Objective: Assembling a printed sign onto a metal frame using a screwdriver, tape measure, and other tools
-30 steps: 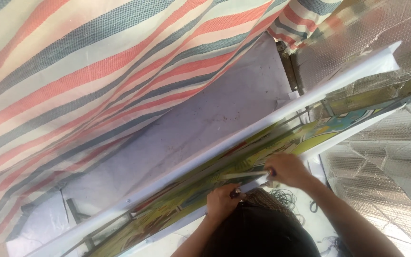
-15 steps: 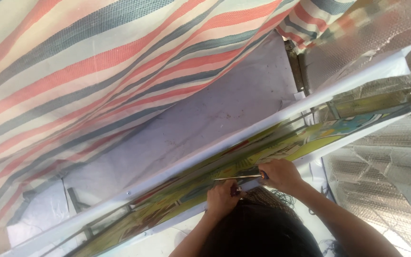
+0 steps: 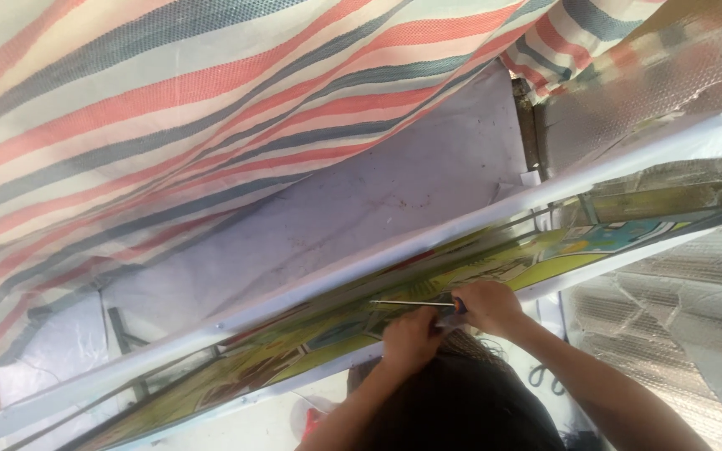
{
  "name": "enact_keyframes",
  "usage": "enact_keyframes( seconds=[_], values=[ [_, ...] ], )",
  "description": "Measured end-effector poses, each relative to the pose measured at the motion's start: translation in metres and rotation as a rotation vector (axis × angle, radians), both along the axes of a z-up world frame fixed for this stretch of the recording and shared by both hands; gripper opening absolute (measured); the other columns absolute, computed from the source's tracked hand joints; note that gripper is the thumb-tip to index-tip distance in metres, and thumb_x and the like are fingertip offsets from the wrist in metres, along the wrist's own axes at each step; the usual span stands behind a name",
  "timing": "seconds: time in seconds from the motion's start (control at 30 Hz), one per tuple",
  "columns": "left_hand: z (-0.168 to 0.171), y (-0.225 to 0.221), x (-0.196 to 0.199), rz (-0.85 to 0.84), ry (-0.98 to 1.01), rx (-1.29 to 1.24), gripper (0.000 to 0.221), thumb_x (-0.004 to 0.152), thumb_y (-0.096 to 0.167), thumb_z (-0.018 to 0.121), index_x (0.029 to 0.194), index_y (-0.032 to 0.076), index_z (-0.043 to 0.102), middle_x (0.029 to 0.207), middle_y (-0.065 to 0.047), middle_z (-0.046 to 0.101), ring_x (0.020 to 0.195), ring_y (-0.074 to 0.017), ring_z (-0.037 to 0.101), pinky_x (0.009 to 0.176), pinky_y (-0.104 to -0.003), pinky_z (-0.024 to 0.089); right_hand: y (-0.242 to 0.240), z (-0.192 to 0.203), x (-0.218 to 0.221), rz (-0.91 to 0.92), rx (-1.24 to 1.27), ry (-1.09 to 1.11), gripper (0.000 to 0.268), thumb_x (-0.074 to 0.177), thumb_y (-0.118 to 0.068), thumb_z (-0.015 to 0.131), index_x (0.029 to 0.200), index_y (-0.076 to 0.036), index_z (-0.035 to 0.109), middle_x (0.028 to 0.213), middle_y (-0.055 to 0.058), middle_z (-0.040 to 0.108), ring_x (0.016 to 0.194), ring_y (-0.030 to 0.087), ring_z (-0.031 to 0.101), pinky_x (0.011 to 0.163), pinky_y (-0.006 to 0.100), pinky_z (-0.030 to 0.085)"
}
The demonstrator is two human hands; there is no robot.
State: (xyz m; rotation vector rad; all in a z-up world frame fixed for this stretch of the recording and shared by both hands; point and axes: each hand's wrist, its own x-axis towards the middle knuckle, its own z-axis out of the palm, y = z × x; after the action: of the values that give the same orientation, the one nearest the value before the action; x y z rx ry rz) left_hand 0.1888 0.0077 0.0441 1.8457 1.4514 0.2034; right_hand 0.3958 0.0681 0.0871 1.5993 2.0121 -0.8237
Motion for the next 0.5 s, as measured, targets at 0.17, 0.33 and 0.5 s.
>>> enact_keyframes(
  seconds=[0.17,0.33,0.5],
  values=[
    [0.007,0.004,0.015,-0.001,-0.020,0.080,0.034,0.084,0.040,0.074,0.106,0.016,0.063,0.082,-0.006,0.075,0.064,-0.0357,0.070,0.054,-0.048,0.053,0.011,-0.015,0.002,0.008,-0.128,-0.029,0.038,0.082,-0.058,0.080,0.081,-0.023,0.066,0.073,-0.005,0.064,0.071,0.017,0.064,0.068,0.036,0.051],
    [0.016,0.008,0.015,0.035,-0.033,0.000,0.033,0.089,0.047,0.073,0.091,0.015,0.064,0.077,0.000,0.074,0.059,-0.0261,0.068,0.055,-0.040,0.053,0.020,-0.024,0.039,-0.002,-0.034,-0.022,0.022,0.097,-0.041,0.063,0.084,-0.023,0.065,0.072,-0.007,0.064,0.066,0.010,0.063,0.059,0.028,0.053],
    [0.014,0.004,0.016,0.071,-0.043,-0.020,0.032,0.085,0.046,0.076,0.091,0.016,0.066,0.079,-0.002,0.073,0.065,-0.0289,0.068,0.060,-0.042,0.053,0.011,-0.005,0.055,0.058,-0.100,0.033,0.018,0.088,-0.041,0.077,0.099,-0.028,0.071,0.082,-0.008,0.073,0.074,0.010,0.069,0.070,0.029,0.053]
  ],
)
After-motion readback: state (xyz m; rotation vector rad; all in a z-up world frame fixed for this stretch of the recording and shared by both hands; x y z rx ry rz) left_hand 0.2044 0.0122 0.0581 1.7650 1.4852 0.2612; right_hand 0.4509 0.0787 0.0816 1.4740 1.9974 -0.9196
